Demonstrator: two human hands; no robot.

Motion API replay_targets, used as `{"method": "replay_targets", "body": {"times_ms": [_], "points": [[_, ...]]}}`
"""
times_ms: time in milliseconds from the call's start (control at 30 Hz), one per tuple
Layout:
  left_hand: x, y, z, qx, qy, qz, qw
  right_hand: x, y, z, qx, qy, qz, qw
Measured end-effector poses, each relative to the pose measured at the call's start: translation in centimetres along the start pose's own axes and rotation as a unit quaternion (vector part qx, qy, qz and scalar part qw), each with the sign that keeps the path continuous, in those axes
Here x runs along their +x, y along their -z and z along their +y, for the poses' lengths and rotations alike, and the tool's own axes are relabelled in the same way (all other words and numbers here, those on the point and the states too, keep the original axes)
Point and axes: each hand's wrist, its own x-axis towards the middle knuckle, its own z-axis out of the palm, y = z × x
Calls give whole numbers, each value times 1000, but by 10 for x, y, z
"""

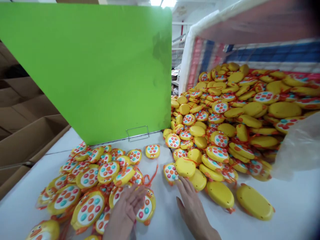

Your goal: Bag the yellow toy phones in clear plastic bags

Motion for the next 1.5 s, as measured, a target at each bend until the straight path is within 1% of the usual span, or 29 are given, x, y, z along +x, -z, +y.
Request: {"method": "replay_targets", "body": {"times_ms": [67,100,167,233,333,433,500,567,633,700,833,900,967,1000,1033,1067,1100,1133,1167,1200,1233,1267,1300,1333,1400,1467,1500], "points": [[2,3,-14,34,28,-23,999,20,-11,-3,-76,38,-13,996],[3,4,-24,50,32,-31,998,29,-14,-3,-89,46,-20,995],[8,6,-43,77,28,-30,996,44,-16,-1,-81,61,-31,994],[13,5,-56,103,18,-20,994,53,-12,3,-72,79,-45,993],[16,-2,-64,144,15,-25,989,54,-4,6,-48,101,-55,992],[13,-13,-61,179,15,-37,983,43,-1,2,-17,113,-47,992],[12,-18,-59,208,7,-34,978,30,-1,-2,7,119,-34,992],[15,-21,-59,263,-9,-34,964,14,-1,-3,35,126,-17,991],[20,-25,-62,324,-25,-43,945,-3,0,-1,61,121,-2,991],[27,-30,-69,361,-29,-62,930,-18,1,4,86,101,11,991],[37,-45,-83,379,-35,-106,919,-40,3,15,128,59,29,990],[38,-50,-86,387,-48,-128,912,-49,3,18,145,53,35,987],[33,-50,-86,391,-49,-143,908,-60,2,19,152,48,42,986],[30,-49,-86,387,-43,-150,909,-67,1,18,155,24,57,986],[26,-47,-87,380,-32,-157,911,-73,0,16,165,-18,80,983],[21,-44,-88,372,-18,-168,913,-79,-2,13,188,-80,106,973],[16,-41,-90,355,0,-177,918,-83,-4,10,232,-153,130,952],[10,-38,-93,326,22,-184,927,-86,-5,5,294,-225,145,918],[5,-35,-96,289,47,-189,937,-88,-6,0,366,-285,148,874],[0,-32,-99,245,71,-192,948,-87,-5,-5,437,-325,140,827],[-4,-29,-102,200,92,-193,956,-86,-3,-10,498,-350,127,783],[-8,-27,-104,162,108,-195,961,-83,0,-14,544,-363,114,748],[-11,-25,-106,136,118,-197,964,-79,3,-18,572,-367,104,726],[-13,-23,-107,128,123,-203,963,-76,7,-21,584,-370,97,716],[-15,-18,-106,136,117,-208,962,-70,15,-27,587,-377,83,711],[-17,-15,-103,165,100,-196,962,-66,20,-31,588,-384,66,709],[-18,-14,-100,178,92,-183,962,-64,22,-33,595,-386,60,703]]}}
